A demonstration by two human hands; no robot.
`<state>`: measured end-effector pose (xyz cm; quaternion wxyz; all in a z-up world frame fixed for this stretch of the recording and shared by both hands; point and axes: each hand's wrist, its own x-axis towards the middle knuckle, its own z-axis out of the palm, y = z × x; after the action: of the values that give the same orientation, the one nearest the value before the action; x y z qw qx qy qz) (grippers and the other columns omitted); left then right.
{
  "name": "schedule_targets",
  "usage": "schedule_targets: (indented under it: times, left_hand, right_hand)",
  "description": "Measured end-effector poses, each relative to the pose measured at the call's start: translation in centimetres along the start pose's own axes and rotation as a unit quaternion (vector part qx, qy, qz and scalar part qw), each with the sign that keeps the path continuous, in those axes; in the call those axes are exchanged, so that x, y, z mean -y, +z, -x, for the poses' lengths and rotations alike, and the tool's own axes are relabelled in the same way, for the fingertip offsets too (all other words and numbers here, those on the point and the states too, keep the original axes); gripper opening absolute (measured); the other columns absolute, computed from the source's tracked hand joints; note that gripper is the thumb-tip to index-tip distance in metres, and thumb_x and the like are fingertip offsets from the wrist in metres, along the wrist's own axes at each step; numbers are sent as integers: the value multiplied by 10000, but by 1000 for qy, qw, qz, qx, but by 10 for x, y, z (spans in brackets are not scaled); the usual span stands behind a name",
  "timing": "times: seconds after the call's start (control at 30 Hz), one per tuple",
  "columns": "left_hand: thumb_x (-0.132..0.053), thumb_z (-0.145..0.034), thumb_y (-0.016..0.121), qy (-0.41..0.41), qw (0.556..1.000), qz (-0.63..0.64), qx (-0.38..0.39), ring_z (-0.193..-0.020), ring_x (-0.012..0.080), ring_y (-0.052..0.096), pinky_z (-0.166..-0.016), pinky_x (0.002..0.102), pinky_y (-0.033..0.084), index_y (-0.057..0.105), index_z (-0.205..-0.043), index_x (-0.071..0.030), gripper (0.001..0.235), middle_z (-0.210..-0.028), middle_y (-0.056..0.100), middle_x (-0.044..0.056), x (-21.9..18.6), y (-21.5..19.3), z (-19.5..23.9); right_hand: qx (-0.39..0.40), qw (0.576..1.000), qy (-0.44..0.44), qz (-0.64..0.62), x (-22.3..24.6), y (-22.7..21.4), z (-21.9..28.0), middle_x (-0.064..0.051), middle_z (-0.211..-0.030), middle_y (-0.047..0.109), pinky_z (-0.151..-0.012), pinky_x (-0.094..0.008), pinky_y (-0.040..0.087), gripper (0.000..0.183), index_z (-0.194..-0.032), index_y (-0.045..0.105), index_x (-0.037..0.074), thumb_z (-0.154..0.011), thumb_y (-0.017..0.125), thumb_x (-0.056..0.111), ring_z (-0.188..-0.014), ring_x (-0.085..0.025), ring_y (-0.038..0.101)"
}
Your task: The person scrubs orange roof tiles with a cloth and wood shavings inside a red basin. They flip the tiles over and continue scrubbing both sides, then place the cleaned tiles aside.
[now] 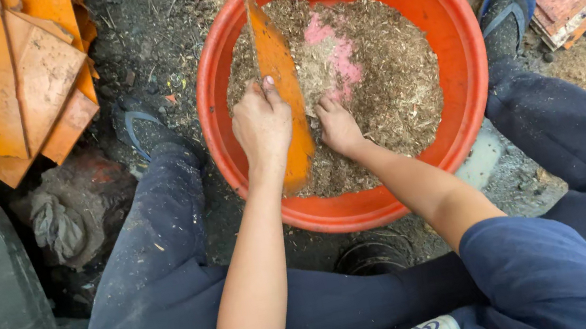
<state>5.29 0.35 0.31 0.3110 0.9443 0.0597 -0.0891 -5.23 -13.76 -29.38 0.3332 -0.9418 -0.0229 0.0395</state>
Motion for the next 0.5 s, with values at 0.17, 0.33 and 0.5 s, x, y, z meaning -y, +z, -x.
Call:
schedule_targets:
  times: [0.17,0.33,0.5]
  left_hand:
    - [-317,-1018,534,-4,1000,17,-10,-758,486,694,-718,588,528,703,-957,-12,353,-754,689,285,14,1,9]
    - [-317,-1014,524,-32,998,49,3,-737,445,729,-716,556,561,677,-1022,-2,351,-744,698,269,22,2,13]
    - [-324,-1013,535,-16,999,37,-32,-794,465,712,-731,571,542,715,-985,-23,352,-789,709,264,28,6,24]
  right_hand:
    - [33,868,256,-424,-4,-2,3,-186,-1141,711,-787,-404,571,459,-1288,663,-35,-836,598,-84,-944,-285,701]
    - [-21,878,186,-441,80,6,12,-327,-1376,498,-927,-487,463,520,-1505,448,-17,-994,522,48,-1135,-465,539]
    - [-137,879,176,-422,109,40,25,-299,-1573,402,-1209,-511,288,529,-1545,425,-51,-1148,369,294,-1462,-460,361]
